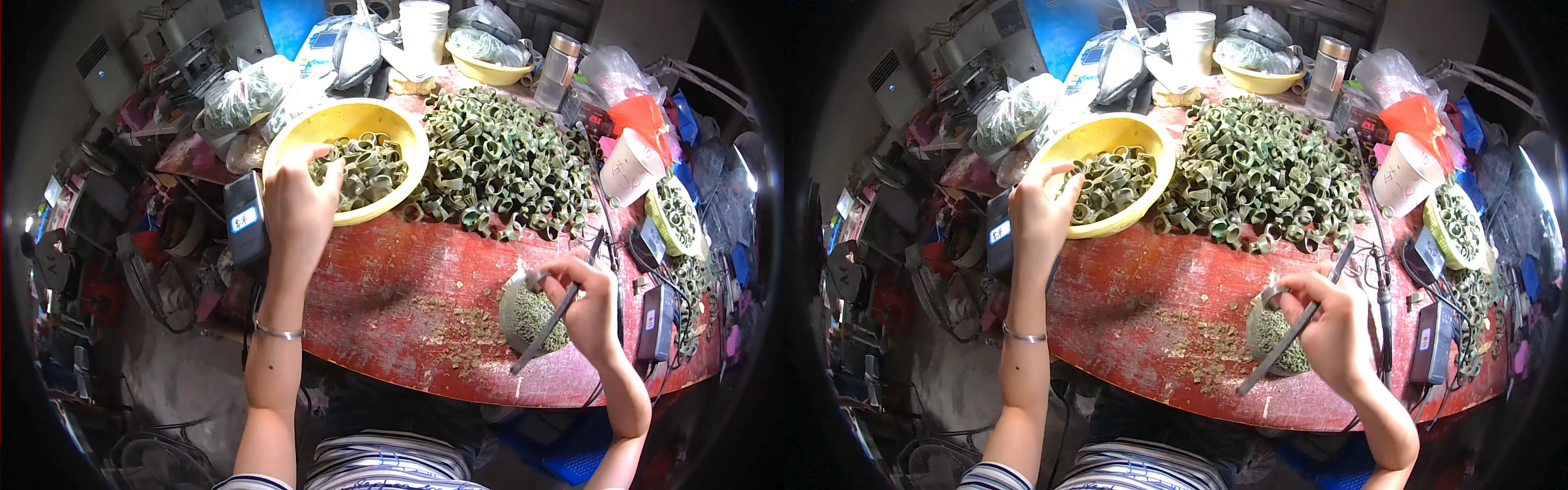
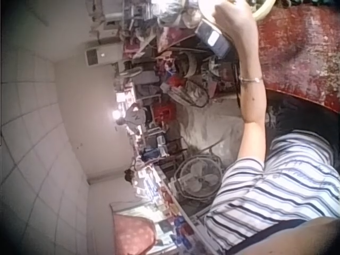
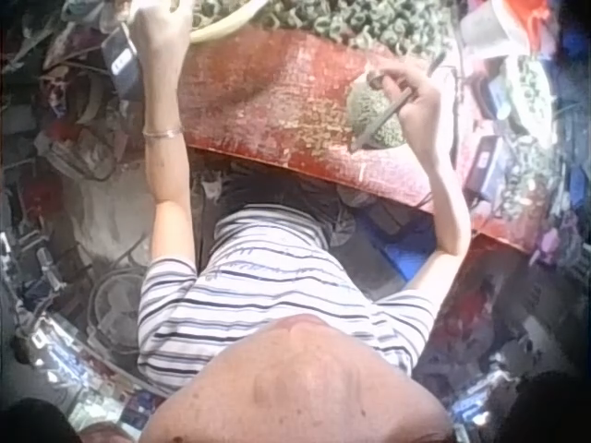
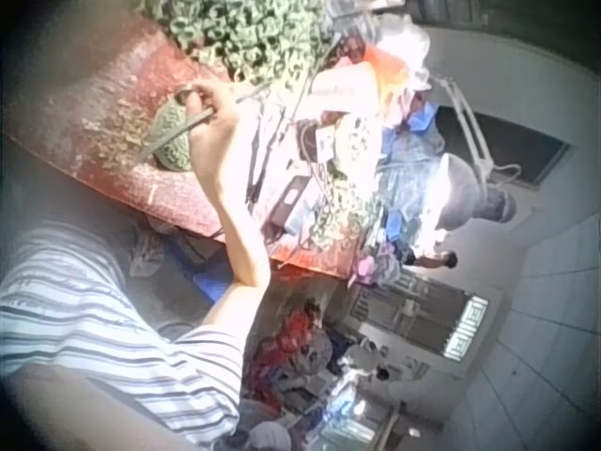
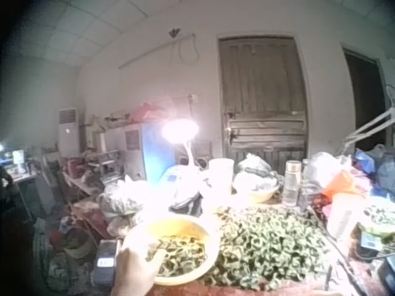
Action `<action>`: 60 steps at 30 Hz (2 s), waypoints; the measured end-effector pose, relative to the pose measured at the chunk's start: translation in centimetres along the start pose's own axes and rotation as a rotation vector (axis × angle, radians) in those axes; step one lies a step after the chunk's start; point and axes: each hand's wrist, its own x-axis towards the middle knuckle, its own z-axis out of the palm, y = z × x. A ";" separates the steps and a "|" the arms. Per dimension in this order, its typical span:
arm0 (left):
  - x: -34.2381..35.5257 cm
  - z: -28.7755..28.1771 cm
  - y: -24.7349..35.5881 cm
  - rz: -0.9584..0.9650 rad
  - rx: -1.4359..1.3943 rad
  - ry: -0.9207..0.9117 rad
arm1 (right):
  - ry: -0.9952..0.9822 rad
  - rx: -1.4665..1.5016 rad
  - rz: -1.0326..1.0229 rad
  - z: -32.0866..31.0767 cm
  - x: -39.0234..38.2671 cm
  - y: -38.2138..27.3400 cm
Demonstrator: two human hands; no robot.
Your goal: Using a soldering tool to melt and fuse green plastic ring components at a workstation.
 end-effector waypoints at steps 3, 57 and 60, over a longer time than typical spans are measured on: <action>-2.7 -0.2 3.2 0.242 -0.257 -0.043 | -0.028 -0.016 -0.169 0.0 -1.5 -1.0; -13.2 1.7 8.7 -0.464 -1.423 -0.978 | 0.271 0.596 0.085 4.6 -8.7 0.8; -13.0 1.3 8.5 -0.559 -1.414 -1.002 | 0.238 0.644 0.172 4.5 -7.9 0.3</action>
